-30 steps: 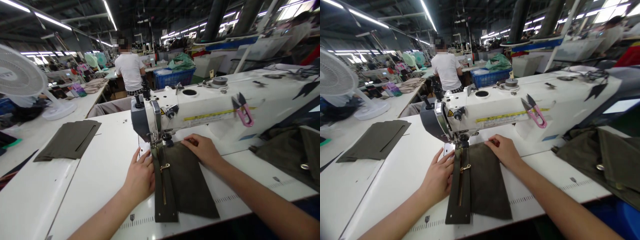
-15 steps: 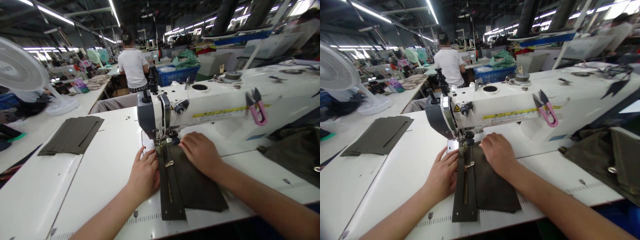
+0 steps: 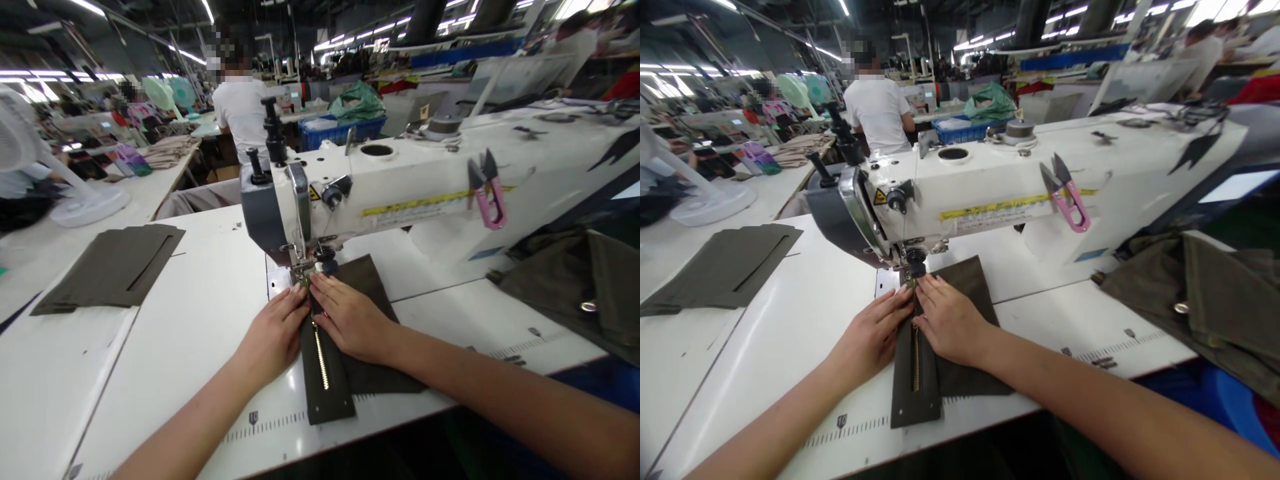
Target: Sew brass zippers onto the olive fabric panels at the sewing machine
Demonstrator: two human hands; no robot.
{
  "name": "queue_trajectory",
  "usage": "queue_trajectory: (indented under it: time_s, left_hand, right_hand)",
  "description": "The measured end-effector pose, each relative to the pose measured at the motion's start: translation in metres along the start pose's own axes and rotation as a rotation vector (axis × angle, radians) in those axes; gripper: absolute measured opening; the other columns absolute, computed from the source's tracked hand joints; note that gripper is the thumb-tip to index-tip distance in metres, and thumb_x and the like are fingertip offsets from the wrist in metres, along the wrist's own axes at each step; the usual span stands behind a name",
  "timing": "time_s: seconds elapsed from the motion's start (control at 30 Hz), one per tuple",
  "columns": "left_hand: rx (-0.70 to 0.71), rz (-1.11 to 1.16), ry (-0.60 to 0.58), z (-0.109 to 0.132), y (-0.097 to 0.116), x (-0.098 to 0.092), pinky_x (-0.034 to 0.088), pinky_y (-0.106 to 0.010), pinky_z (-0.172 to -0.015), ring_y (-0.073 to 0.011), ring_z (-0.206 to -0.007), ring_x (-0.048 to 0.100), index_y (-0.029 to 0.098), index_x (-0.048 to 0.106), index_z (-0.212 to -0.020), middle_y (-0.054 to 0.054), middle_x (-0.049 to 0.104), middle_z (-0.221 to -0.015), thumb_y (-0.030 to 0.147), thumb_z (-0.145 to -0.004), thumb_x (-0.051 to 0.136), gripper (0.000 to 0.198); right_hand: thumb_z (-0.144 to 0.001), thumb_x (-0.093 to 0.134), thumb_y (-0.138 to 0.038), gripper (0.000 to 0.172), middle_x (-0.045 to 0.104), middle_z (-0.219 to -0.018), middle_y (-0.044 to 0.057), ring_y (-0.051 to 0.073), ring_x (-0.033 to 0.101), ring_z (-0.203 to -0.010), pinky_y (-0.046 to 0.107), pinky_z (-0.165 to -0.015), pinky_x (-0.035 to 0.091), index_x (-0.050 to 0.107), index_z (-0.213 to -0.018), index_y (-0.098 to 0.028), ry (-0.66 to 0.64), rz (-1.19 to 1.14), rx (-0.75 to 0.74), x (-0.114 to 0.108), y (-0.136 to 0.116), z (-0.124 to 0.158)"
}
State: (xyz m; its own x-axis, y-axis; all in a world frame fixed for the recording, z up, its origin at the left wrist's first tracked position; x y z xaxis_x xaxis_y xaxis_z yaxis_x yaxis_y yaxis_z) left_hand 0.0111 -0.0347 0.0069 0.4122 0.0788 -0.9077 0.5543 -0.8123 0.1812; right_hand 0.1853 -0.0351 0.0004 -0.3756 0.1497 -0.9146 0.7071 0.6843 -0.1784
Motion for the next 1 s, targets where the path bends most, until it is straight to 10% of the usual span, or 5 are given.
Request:
queue_trajectory:
  time_s: [0.73, 1.0]
  left_hand:
    - [-0.08, -0.084, 0.014, -0.012, -0.005, -0.001, 0.042, -0.043, -0.086, -0.0258, -0.105, 0.054, 0.011, 0.057, -0.104, -0.015, 0.06, -0.108, 0.007, -0.071, 0.044, 0.035]
    - [-0.078, -0.061, 0.096, -0.008, -0.008, 0.003, 0.047, -0.038, -0.086, -0.0243, -0.106, 0.052, 0.011, 0.057, -0.106, -0.012, 0.06, -0.104, 0.004, -0.068, 0.045, 0.04]
  right_hand:
    - [-0.087, 0.037, -0.019, 0.038, 0.053, -0.118, 0.022, 0.028, 0.047, -0.113, 0.043, -0.095, 0.041, 0.05, -0.116, 0.002, 0.059, -0.003, -0.049, 0.005, 0.014, -0.013]
    - [-0.08, 0.054, -0.04, 0.041, 0.061, -0.104, 0.018, 0.029, 0.055, -0.098, 0.044, -0.088, 0.046, 0.063, -0.097, -0.004, 0.159, -0.054, -0.127, -0.021, -0.043, 0.038]
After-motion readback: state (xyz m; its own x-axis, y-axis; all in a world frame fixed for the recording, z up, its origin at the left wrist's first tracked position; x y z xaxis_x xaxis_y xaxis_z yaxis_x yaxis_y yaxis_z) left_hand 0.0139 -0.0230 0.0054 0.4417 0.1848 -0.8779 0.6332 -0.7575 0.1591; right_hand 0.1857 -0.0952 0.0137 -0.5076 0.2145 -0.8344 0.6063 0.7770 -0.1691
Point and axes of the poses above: each hand's wrist, its own z-axis away from the middle knuckle, its own x-axis out of the palm, y = z × x, the point moved 1 cm from there along -z, towards the middle knuckle
